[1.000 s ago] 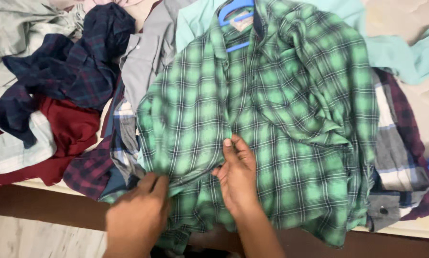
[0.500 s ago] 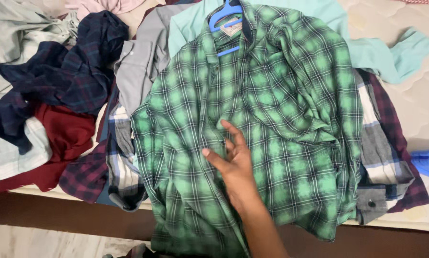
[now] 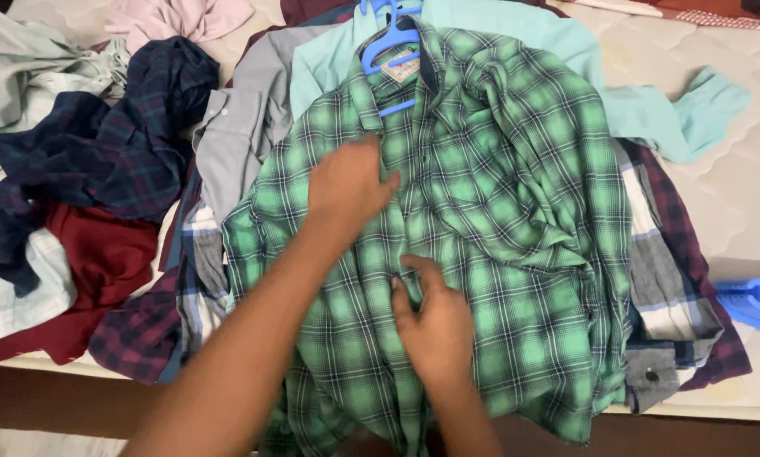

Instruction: The person buttons a light green long-sleeve shirt laid on a bed, then places a green plaid shirt on top and buttons it as well. The person smooths the shirts and adjusts them on the bed while buttoning each one.

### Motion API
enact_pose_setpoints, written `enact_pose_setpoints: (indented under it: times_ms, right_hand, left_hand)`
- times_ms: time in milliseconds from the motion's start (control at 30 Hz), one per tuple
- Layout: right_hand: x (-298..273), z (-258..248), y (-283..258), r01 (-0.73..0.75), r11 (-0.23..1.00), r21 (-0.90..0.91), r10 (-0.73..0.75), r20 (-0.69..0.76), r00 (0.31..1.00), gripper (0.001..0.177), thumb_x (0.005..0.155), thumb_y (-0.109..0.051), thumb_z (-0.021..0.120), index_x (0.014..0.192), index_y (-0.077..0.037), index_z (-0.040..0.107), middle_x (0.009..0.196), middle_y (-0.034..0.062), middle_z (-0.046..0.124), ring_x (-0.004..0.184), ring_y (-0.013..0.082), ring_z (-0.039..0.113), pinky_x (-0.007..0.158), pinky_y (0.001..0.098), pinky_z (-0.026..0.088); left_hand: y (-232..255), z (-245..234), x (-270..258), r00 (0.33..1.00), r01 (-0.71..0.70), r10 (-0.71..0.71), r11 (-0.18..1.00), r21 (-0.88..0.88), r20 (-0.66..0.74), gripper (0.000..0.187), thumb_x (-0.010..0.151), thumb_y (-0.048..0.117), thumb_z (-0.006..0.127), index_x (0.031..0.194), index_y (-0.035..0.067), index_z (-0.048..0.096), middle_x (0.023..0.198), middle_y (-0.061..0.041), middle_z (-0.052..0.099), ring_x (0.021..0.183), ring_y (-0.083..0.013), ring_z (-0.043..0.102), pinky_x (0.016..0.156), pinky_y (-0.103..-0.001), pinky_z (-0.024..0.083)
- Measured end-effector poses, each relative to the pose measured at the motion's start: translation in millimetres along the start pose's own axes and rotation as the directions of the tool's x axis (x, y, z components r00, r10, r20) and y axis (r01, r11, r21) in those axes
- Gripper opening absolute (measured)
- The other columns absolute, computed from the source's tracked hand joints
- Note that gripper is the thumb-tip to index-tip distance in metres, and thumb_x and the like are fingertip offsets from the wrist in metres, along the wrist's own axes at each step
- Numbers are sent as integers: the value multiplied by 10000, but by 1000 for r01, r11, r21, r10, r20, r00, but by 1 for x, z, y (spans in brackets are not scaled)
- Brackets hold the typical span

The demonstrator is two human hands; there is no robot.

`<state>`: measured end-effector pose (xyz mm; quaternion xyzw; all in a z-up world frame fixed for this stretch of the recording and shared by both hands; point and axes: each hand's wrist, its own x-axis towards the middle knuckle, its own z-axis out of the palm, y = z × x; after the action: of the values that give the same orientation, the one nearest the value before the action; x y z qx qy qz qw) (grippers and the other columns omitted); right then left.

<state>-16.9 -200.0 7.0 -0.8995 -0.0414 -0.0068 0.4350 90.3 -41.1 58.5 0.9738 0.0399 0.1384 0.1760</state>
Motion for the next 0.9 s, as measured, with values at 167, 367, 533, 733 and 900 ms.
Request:
enact_pose_setpoints:
  times_ms: [167, 367, 533, 733, 900]
  right_hand:
    - [2, 4, -3, 11, 998, -57, -9, 19, 1000, 349, 900, -284, 667, 1237, -191, 664, 490, 122, 573, 462, 325, 611, 503, 482, 463]
    - [2, 8, 16, 230, 969, -89, -245, -252, 936, 251, 973, -243, 662, 1190, -117, 668, 897, 142, 696, 798, 340, 663, 708, 465, 501]
    - [14, -11, 45, 88, 957, -277, -196, -394, 898, 332, 942, -222, 695, 1261, -138, 668, 1231, 114, 605, 1130, 332, 553, 942, 476, 428]
    - [25, -25, 69, -6, 917, -398, -211, -499, 840, 570, 831, -195, 739, 1394, -237, 658, 1513, 173, 451, 1257, 425, 417, 995, 581, 333]
    - [40, -38, 68, -81, 863, -499, -232, -534, 813, 342, 845, -192, 753, 1179, -261, 736, 1503, 133, 510, 1322, 414, 405, 1050, 608, 298]
  left_hand:
    - [-30, 45, 41, 973, 112, -133, 987, 119, 188, 395, 722, 374, 772, 954, 68, 682, 1009, -204, 713, 934, -398, 704, 821, -516, 557]
    - [-63, 139, 4, 935, 120, -195, 960, -253, -296, 255, 922, 311, 641, 891, 58, 635, 811, -200, 691, 778, -419, 675, 719, -542, 505]
    - [-89, 191, 22, 833, -79, -77, 963, -256, -548, 247, 955, 288, 635, 920, 45, 607, 783, -214, 652, 710, -438, 635, 660, -542, 472]
    - [-100, 209, 27, 835, -121, -42, 959, -257, -549, 278, 960, 287, 647, 907, 20, 592, 783, -246, 632, 724, -446, 626, 671, -542, 470]
    - [-100, 211, 26, 793, -174, -20, 950, -259, -609, 268, 937, 270, 638, 951, 5, 598, 815, -250, 633, 750, -451, 622, 690, -537, 477]
